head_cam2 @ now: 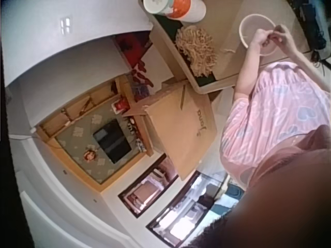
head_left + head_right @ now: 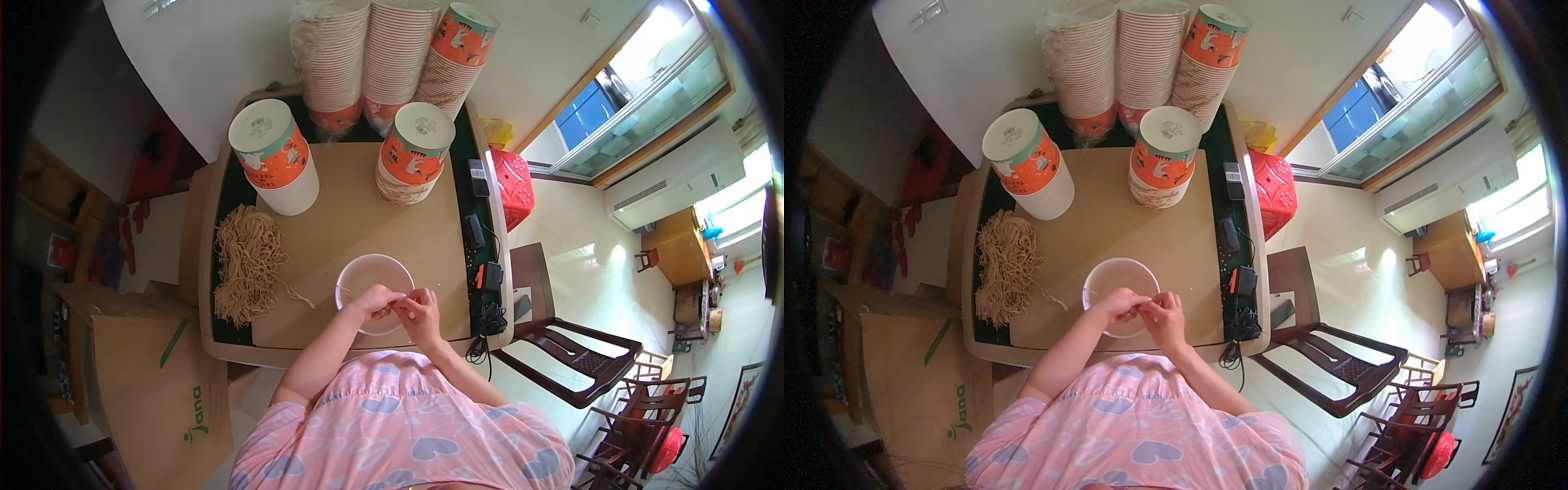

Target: Threading and tying a thin string around the upper rim of decorative paper cups as part of a manual packaging process.

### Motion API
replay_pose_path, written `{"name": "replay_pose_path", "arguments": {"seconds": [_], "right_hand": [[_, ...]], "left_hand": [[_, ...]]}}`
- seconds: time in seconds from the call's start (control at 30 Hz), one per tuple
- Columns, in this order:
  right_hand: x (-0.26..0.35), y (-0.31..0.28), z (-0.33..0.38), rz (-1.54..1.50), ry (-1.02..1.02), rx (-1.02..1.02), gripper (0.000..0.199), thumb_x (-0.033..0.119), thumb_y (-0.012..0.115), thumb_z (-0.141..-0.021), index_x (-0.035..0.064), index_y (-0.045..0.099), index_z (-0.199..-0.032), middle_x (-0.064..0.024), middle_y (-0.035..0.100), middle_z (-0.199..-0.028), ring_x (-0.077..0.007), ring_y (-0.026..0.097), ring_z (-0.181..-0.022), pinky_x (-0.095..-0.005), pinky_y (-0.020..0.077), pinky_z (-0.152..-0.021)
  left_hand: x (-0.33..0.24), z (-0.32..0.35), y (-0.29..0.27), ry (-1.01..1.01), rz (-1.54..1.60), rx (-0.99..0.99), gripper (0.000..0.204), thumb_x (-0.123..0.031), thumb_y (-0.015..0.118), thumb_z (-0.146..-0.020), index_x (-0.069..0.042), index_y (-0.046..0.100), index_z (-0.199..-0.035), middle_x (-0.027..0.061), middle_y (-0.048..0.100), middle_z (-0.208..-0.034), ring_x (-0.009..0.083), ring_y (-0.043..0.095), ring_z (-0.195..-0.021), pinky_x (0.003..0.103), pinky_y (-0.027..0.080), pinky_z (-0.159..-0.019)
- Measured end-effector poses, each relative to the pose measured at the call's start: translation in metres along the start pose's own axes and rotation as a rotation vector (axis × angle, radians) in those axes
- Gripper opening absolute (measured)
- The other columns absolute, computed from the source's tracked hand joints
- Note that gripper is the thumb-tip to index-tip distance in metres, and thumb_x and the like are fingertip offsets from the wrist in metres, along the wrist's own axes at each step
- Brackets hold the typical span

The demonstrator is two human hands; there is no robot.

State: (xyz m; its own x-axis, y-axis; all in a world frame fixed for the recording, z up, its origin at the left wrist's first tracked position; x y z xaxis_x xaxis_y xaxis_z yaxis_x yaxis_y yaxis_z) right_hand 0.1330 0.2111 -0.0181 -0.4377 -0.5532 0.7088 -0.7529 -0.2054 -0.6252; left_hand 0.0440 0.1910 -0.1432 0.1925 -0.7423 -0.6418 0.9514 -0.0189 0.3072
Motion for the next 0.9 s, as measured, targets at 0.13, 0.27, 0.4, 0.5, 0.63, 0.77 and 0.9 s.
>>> {"name": "replay_pose_path", "arguments": {"seconds": [0.13, 0.27, 0.4, 0.5, 0.63, 0.77, 0.9], "right_hand": [[-0.001, 0.003, 0.000, 0.039, -0.016, -0.004, 0.014, 0.006, 0.071, -0.065, 0.0129, 0.066, -0.076, -0.0057, 0.052, -0.085, -0.0233, 0.049, -0.079, -0.0333, 0.0422, -0.065], [0.004, 0.003, -0.004, 0.017, -0.042, -0.012, 0.013, 0.005, 0.070, -0.066, 0.0116, 0.065, -0.076, -0.0051, 0.053, -0.088, -0.0227, 0.048, -0.080, -0.0326, 0.0421, -0.065], [0.002, 0.005, -0.003, 0.011, -0.038, 0.000, 0.013, 0.004, 0.069, -0.066, 0.0109, 0.065, -0.076, -0.0051, 0.053, -0.090, -0.0226, 0.048, -0.080, -0.0324, 0.0420, -0.065], [0.000, 0.005, -0.001, 0.006, -0.028, -0.016, 0.014, 0.004, 0.070, -0.066, 0.0108, 0.065, -0.077, -0.0058, 0.054, -0.091, -0.0233, 0.049, -0.081, -0.0327, 0.0423, -0.067], [0.001, 0.003, 0.002, -0.003, -0.039, -0.047, 0.015, 0.005, 0.070, -0.066, 0.0116, 0.066, -0.079, -0.0069, 0.054, -0.095, -0.0241, 0.049, -0.083, -0.0329, 0.0426, -0.069], [-0.004, 0.004, 0.006, -0.026, -0.014, -0.041, 0.016, 0.007, 0.072, -0.066, 0.0132, 0.067, -0.080, -0.0081, 0.055, -0.102, -0.0246, 0.048, -0.087, -0.0329, 0.0425, -0.071], [-0.005, 0.004, 0.009, -0.025, 0.006, -0.044, 0.015, 0.007, 0.072, -0.065, 0.0137, 0.067, -0.078, -0.0089, 0.055, -0.107, -0.0260, 0.048, -0.093, -0.0338, 0.0423, -0.072]], "left_hand": [[0.007, -0.001, 0.001, -0.071, 0.136, 0.059, 0.026, -0.028, 0.058, -0.085, -0.011, 0.055, -0.066, -0.0057, 0.038, -0.050, 0.0039, 0.030, -0.038, 0.021, 0.019, -0.033], [0.010, -0.002, 0.002, -0.069, 0.275, 0.085, 0.020, -0.024, 0.056, -0.086, -0.011, 0.058, -0.071, -0.0066, 0.039, -0.053, 0.0024, 0.028, -0.040, 0.020, 0.017, -0.034], [0.017, -0.009, -0.001, -0.078, 0.305, 0.081, 0.018, -0.022, 0.055, -0.086, -0.011, 0.059, -0.073, -0.0063, 0.039, -0.053, 0.0024, 0.028, -0.040, 0.019, 0.017, -0.035], [0.018, -0.011, -0.001, -0.079, 0.315, 0.084, 0.017, -0.022, 0.054, -0.086, -0.010, 0.060, -0.074, -0.0063, 0.039, -0.054, 0.0024, 0.027, -0.040, 0.020, 0.016, -0.035], [0.015, -0.008, 0.000, -0.082, 0.327, 0.086, 0.016, -0.021, 0.053, -0.086, -0.010, 0.062, -0.078, -0.0068, 0.039, -0.053, 0.0024, 0.027, -0.040, 0.020, 0.017, -0.035], [0.010, -0.001, 0.001, -0.095, 0.315, 0.058, 0.016, -0.021, 0.052, -0.086, -0.010, 0.063, -0.081, -0.0076, 0.039, -0.053, 0.0025, 0.026, -0.040, 0.019, 0.016, -0.036], [0.013, -0.002, -0.001, -0.096, 0.313, 0.037, 0.016, -0.020, 0.051, -0.086, -0.010, 0.063, -0.082, -0.0081, 0.037, -0.053, 0.0024, 0.026, -0.041, 0.019, 0.016, -0.036]]}}
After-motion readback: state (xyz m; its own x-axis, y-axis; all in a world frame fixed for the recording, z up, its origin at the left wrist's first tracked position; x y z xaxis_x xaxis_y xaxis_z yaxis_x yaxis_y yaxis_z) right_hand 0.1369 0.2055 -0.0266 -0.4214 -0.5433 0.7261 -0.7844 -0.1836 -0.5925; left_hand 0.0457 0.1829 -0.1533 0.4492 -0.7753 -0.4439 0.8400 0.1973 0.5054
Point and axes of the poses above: each hand's wrist, its own z-axis away from the middle knuckle, its own y-axis out of the palm, x = y × z, the point moved 9 cm from there along -z, towards the middle knuckle
